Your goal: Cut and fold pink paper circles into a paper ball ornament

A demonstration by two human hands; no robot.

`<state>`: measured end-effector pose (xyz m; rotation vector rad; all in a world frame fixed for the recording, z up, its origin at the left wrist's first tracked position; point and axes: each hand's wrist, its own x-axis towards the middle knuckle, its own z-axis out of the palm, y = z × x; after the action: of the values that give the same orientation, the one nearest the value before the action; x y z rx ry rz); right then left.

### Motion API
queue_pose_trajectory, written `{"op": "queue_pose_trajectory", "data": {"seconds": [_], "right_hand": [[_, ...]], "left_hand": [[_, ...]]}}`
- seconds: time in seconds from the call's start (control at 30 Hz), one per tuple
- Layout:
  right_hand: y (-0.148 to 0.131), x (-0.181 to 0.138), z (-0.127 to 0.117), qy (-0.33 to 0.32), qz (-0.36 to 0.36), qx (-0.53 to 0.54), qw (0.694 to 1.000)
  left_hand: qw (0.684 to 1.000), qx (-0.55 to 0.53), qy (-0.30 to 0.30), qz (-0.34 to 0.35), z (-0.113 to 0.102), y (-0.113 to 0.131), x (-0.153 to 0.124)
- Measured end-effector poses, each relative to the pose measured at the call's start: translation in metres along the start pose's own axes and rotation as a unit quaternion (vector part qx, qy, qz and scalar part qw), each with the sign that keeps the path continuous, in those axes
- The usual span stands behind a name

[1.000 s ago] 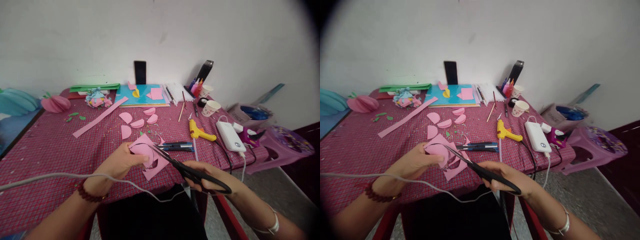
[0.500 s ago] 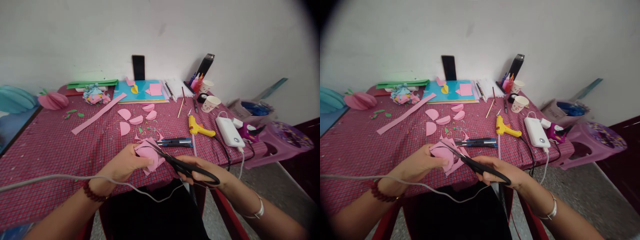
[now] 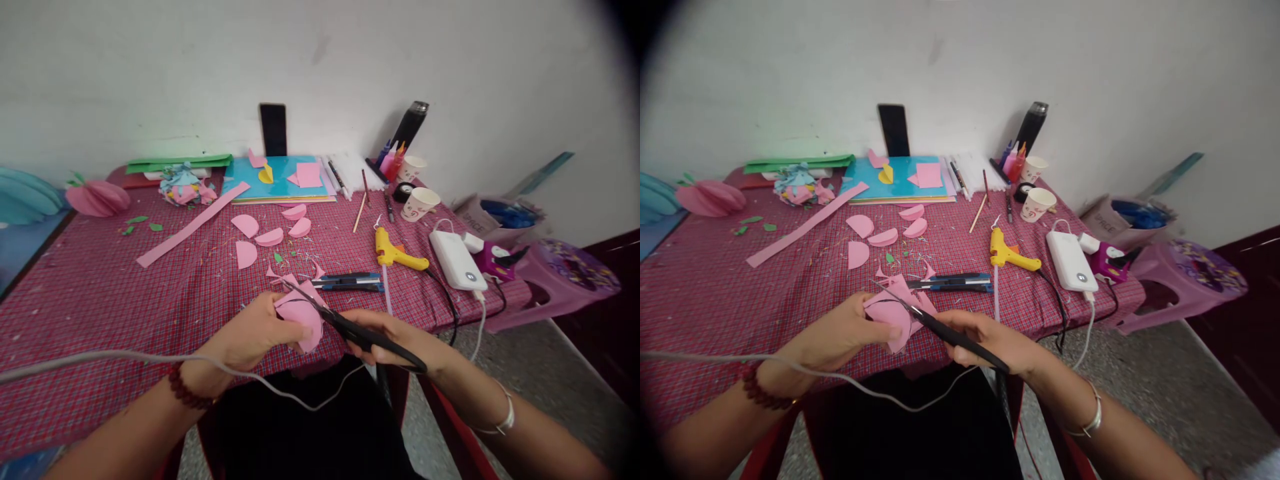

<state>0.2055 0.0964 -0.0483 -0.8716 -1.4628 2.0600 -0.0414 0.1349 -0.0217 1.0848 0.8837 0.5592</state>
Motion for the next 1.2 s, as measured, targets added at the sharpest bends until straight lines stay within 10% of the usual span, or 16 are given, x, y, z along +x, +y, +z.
{"op": "queue_pose_trajectory", "data": {"seconds": [1.2], "right_hand": [[-0.012,-0.011,-0.003,0.043,-0.020,-0.050,0.998]], "left_hand": [[0.987,0.099,-0.126,0.025,-0.013,0.015,0.003]]}}
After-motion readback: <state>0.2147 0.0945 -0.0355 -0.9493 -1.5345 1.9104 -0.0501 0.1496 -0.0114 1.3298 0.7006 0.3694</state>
